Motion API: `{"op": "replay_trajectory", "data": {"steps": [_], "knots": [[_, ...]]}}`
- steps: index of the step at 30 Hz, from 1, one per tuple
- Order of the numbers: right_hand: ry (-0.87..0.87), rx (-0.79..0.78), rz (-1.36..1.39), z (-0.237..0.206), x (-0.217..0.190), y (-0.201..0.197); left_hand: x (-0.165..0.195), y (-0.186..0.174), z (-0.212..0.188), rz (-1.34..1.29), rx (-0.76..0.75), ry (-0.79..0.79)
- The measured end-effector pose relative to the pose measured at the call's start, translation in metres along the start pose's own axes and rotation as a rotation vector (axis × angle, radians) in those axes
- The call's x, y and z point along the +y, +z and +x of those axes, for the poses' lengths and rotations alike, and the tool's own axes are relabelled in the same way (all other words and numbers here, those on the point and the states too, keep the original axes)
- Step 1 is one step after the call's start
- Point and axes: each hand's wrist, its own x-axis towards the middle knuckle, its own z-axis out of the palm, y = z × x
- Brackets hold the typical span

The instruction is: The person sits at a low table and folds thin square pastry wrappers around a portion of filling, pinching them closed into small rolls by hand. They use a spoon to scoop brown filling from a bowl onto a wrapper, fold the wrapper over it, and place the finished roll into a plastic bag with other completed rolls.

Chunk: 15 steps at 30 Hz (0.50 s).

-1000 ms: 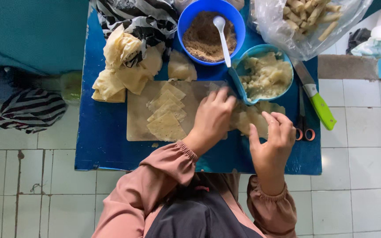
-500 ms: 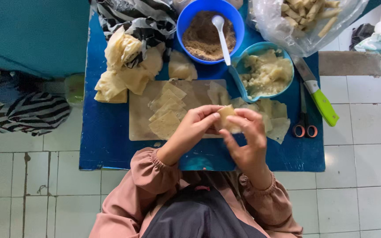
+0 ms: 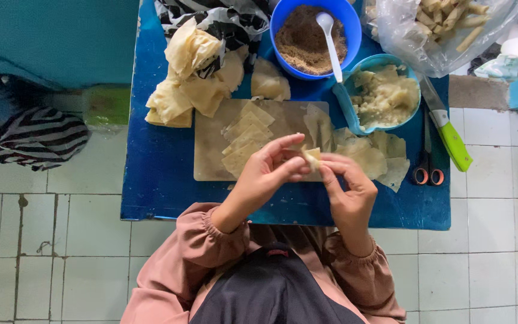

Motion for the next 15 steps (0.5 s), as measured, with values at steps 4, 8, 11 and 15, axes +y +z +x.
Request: {"op": "replay_trajectory", "data": {"steps": [4, 8, 11, 15], "knots": [[0.333, -0.041, 0.398, -0.008, 0.009, 0.002, -0.002, 0.013, -0.006, 0.318, 0.01, 0.148], [0.483, -0.012, 0.715, -0.011, 0.019, 0.003, -0.003, 0.018, -0.008, 0.292, 0.063, 0.107], [0.539, 0.035, 0.842, -0.012, 0.023, 0.001, -0.006, 0.02, -0.009, 0.33, 0.116, 0.127], [0.521, 0.073, 0.791, -0.015, 0.024, 0.001, -0.01, 0.024, -0.009, 0.396, 0.156, 0.207]]}}
